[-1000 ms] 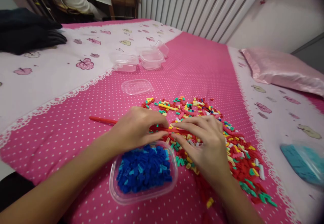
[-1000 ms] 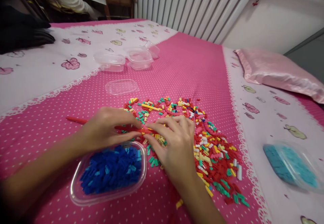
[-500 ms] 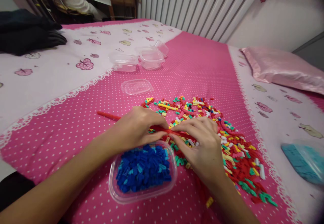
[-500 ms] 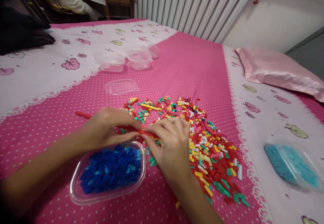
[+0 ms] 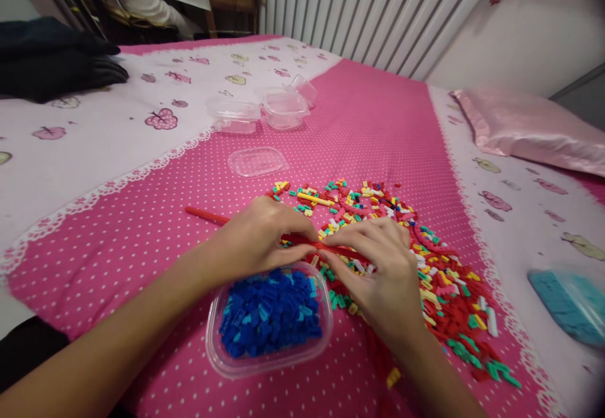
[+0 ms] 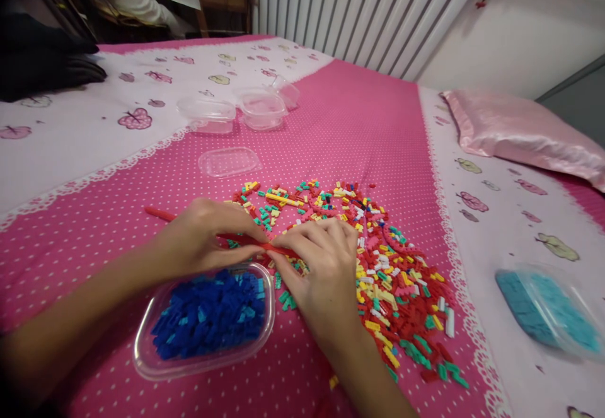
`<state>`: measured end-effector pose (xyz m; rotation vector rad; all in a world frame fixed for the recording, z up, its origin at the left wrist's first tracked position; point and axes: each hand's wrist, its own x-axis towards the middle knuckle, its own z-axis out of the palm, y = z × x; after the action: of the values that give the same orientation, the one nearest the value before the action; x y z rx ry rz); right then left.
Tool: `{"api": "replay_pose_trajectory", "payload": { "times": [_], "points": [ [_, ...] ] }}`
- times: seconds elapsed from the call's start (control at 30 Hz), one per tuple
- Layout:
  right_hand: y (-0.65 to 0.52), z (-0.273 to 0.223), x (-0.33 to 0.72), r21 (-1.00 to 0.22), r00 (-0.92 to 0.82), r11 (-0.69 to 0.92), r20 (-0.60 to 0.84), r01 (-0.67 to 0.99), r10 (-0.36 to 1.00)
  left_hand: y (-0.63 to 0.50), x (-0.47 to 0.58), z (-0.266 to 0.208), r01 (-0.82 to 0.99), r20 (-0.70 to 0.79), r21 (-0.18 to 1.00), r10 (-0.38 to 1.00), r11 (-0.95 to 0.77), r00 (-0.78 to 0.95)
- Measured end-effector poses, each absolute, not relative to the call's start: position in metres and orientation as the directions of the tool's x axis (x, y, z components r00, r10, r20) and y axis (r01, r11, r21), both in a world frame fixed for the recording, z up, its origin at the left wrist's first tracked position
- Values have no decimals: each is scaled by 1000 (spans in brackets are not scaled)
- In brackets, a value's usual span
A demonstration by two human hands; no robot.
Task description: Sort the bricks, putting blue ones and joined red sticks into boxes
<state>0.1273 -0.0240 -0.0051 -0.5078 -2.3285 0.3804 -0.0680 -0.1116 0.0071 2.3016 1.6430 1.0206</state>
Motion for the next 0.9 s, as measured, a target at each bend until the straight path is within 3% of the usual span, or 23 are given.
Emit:
{"api": "replay_pose_trajectory", "payload": {
  "times": [0.23, 0.4, 0.7, 0.9],
  "points": [
    [-19, -7, 129, -421, -683, 872, 562, 248, 466, -113, -70, 6, 803, 424, 455, 886, -385, 185],
    [-3, -9, 135, -471, -684, 842, 525, 262, 507, -125, -96, 5, 879, 358, 399, 927, -262, 114],
    [19, -14, 144, -574, -717, 770, 409, 277, 564, -143, -128, 0, 893, 221, 433, 975, -118, 22],
    [45, -2, 162, -616, -682, 701, 340, 360, 648, -142, -137, -2, 889, 242, 445, 942, 105, -232]
  ]
}}
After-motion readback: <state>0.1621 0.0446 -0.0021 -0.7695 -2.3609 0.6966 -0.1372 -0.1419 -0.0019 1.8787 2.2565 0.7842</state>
